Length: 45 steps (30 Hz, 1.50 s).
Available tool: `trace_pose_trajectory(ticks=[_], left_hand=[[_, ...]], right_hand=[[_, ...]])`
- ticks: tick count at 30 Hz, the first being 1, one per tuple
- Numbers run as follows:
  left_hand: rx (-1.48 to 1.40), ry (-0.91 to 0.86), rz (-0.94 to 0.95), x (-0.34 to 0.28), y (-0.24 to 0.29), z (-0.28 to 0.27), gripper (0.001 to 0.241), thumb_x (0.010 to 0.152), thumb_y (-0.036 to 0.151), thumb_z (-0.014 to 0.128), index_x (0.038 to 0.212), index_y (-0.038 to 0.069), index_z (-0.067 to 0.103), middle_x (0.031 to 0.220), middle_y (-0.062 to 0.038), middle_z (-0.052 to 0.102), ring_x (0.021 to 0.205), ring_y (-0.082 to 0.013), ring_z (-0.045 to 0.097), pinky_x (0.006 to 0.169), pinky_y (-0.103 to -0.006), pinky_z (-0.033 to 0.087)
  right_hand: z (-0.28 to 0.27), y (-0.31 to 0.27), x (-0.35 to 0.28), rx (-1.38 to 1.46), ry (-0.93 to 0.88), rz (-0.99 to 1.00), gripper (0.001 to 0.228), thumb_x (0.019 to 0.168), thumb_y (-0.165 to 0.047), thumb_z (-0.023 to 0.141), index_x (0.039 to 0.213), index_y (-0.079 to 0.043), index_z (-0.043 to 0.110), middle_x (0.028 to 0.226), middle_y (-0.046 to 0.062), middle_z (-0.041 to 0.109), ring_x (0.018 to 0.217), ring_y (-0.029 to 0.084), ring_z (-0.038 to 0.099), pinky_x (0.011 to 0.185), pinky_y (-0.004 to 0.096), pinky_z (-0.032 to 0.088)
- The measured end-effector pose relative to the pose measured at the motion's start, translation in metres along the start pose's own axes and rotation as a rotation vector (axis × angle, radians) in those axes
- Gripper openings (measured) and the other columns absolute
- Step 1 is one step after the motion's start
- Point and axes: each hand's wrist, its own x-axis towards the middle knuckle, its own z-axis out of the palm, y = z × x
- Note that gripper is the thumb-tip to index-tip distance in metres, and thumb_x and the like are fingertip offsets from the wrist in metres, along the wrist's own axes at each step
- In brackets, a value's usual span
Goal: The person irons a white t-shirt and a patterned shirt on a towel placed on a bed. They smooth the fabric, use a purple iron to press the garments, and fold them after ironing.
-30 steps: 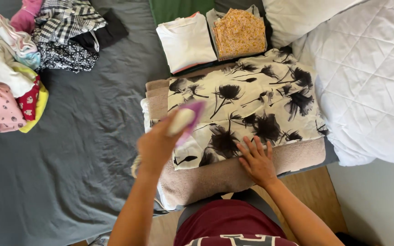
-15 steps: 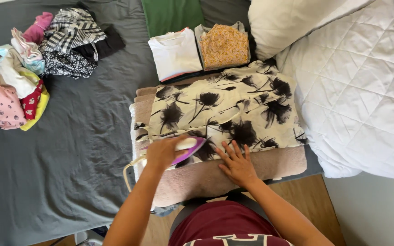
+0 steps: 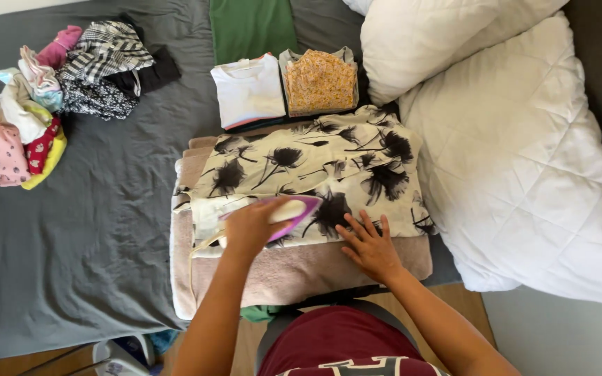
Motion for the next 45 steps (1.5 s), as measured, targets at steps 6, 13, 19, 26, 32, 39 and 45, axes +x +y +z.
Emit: trace_pose_trajectory(ticks=[6, 13, 19, 26, 32, 39, 45], left_hand=[[0.113, 0.012, 0.126, 0.026, 0.035, 0.061, 0.05, 0.085, 0.059, 0.066, 0.133, 0.054, 0.053, 0.108, -0.002, 0.075, 0.096, -0.0305, 0.075, 0.079, -0.0473, 0.06], [0.042, -0.095, 0.081, 0.02, 0.045, 0.039, 0.05, 0.085, 0.055, 0.068, 0.133, 0.05, 0.056, 0.12, 0.0, 0.074, 0.105, -0.0328, 0.072, 0.083, -0.0505, 0.059], [0.118, 0.012, -0.129, 0.023, 0.06, 0.032, 0.05, 0.088, 0.059, 0.062, 0.136, 0.056, 0.051, 0.112, -0.001, 0.074, 0.098, -0.0301, 0.074, 0.078, -0.046, 0.06], [0.07, 0.044, 0.159, 0.047, 0.125, 0.075, 0.05, 0.088, 0.056, 0.065, 0.136, 0.045, 0.053, 0.104, -0.008, 0.073, 0.09, -0.0363, 0.075, 0.074, -0.0503, 0.06], [0.153, 0.116, 0.146, 0.063, 0.121, 0.104, 0.053, 0.086, 0.052, 0.069, 0.135, 0.039, 0.054, 0.09, -0.008, 0.072, 0.079, -0.0351, 0.075, 0.065, -0.0487, 0.059], [0.1, 0.07, 0.128, 0.058, 0.099, 0.1, 0.05, 0.088, 0.049, 0.068, 0.135, 0.038, 0.056, 0.097, -0.013, 0.074, 0.083, -0.0394, 0.075, 0.069, -0.0533, 0.059], [-0.015, -0.192, 0.176, 0.008, 0.086, 0.043, 0.046, 0.086, 0.049, 0.074, 0.13, 0.039, 0.066, 0.1, -0.008, 0.078, 0.088, -0.0336, 0.076, 0.075, -0.0443, 0.06]], right_hand=[[-0.001, 0.026, -0.02, 0.017, 0.035, -0.096, 0.058, 0.1, -0.059, 0.04, 0.155, -0.04, 0.038, 0.166, -0.006, 0.032, 0.155, 0.026, 0.023, 0.12, 0.061, 0.008], [0.01, 0.055, -0.031, 0.019, 0.053, -0.13, 0.066, 0.096, -0.063, 0.044, 0.157, -0.038, 0.036, 0.168, -0.005, 0.029, 0.155, 0.025, 0.024, 0.12, 0.057, 0.015], [-0.011, 0.075, -0.02, 0.167, 0.023, -0.061, 0.055, 0.101, -0.056, 0.045, 0.153, -0.035, 0.044, 0.157, -0.005, 0.044, 0.146, 0.02, 0.038, 0.112, 0.047, 0.025], [0.003, 0.1, -0.02, 0.195, 0.035, 0.145, 0.043, 0.101, -0.042, 0.052, 0.143, -0.039, 0.054, 0.155, -0.006, 0.047, 0.144, 0.02, 0.041, 0.107, 0.041, 0.032], [0.024, 0.111, -0.028, 0.268, -0.035, 0.312, 0.044, 0.094, -0.053, 0.061, 0.136, -0.039, 0.059, 0.152, -0.007, 0.048, 0.142, 0.021, 0.043, 0.107, 0.043, 0.036], [0.013, 0.113, -0.018, 0.354, -0.118, 0.359, 0.046, 0.088, -0.056, 0.067, 0.129, -0.036, 0.062, 0.143, -0.001, 0.054, 0.135, 0.029, 0.051, 0.105, 0.051, 0.044], [0.026, 0.14, 0.021, 0.627, 0.113, 0.592, 0.032, 0.1, -0.051, 0.064, 0.109, -0.022, 0.074, 0.097, 0.004, 0.073, 0.098, 0.026, 0.07, 0.087, 0.038, 0.054]])
